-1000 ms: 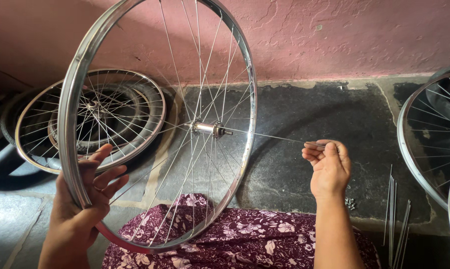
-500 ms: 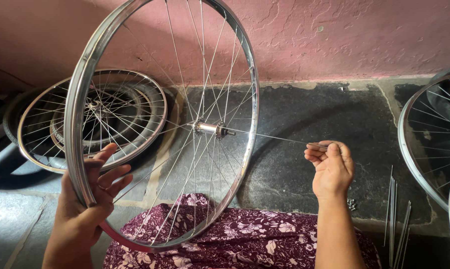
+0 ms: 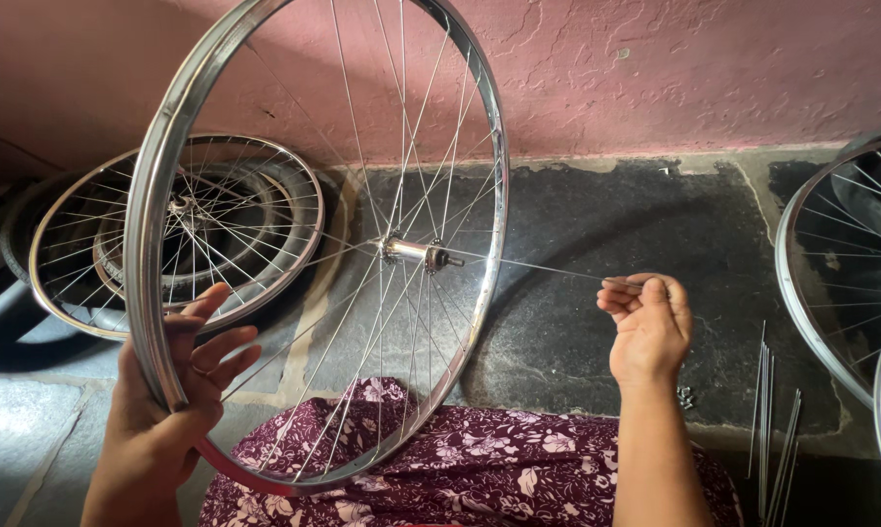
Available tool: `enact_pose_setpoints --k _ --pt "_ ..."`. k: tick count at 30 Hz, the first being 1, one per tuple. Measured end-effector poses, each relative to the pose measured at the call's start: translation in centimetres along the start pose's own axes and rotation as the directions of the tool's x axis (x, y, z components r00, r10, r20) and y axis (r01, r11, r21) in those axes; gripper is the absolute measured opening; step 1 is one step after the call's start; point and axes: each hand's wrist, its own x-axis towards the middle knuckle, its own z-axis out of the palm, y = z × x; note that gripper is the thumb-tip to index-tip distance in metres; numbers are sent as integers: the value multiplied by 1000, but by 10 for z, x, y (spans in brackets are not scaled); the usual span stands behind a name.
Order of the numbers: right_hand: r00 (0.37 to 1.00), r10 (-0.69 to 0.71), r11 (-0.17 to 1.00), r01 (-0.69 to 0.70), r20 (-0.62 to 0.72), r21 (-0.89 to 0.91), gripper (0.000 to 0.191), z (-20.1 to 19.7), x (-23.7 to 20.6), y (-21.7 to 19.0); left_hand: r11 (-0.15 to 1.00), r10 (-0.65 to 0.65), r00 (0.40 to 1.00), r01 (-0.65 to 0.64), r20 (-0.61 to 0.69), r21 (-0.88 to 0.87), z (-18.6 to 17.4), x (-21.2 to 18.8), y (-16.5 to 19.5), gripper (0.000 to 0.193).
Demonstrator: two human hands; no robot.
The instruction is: The person laces a bicycle wheel by inserting spokes through the rim and hub. They rotate the wheel to access different spoke holes and continue adding spokes one by one.
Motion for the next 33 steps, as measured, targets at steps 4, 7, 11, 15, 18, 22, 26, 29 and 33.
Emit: enact_pose_setpoints --k 4,7,11,15,18,22,26,29,33 --pt "999 0 1000 0 -39 -20 21 -4 2 -3 1000 9 1000 -8 20 -18 1 -1 -1 85" --pt "999 -10 999 8 -44 -38 21 -4 2 -4 1000 -10 1000 10 -14 14 2 -2 -1 84" --pt "999 -9 999 8 -31 -36 22 -3 1 -4 1000 -16 999 17 -32 24 4 -3 1 85" --pt "1000 -7 1000 7 -19 -27 21 -1 1 -3 1000 -15 1000 16 -27 25 8 -3 2 85" --pt "1000 -9 1000 9 -22 -25 21 1 0 -3 998 -35 998 37 -43 49 10 -4 4 83" --pt "999 -25 999 25 -30 -25 18 3 -1 0 997 -67 996 69 -55 39 11 -3 7 84" --pt "990 -12 998 20 -138 54 14 8 2 12 999 -35 999 35 -23 -5 12 -4 6 76" --pt "978 -111 994 106 -179 -39 13 13 5 25 1000 -27 999 27 -19 -15 11 -5 4 73" --pt "994 6 1000 -5 -110 4 20 23 5 42 996 26 996 -19 81 -91 11 -6 1 79"
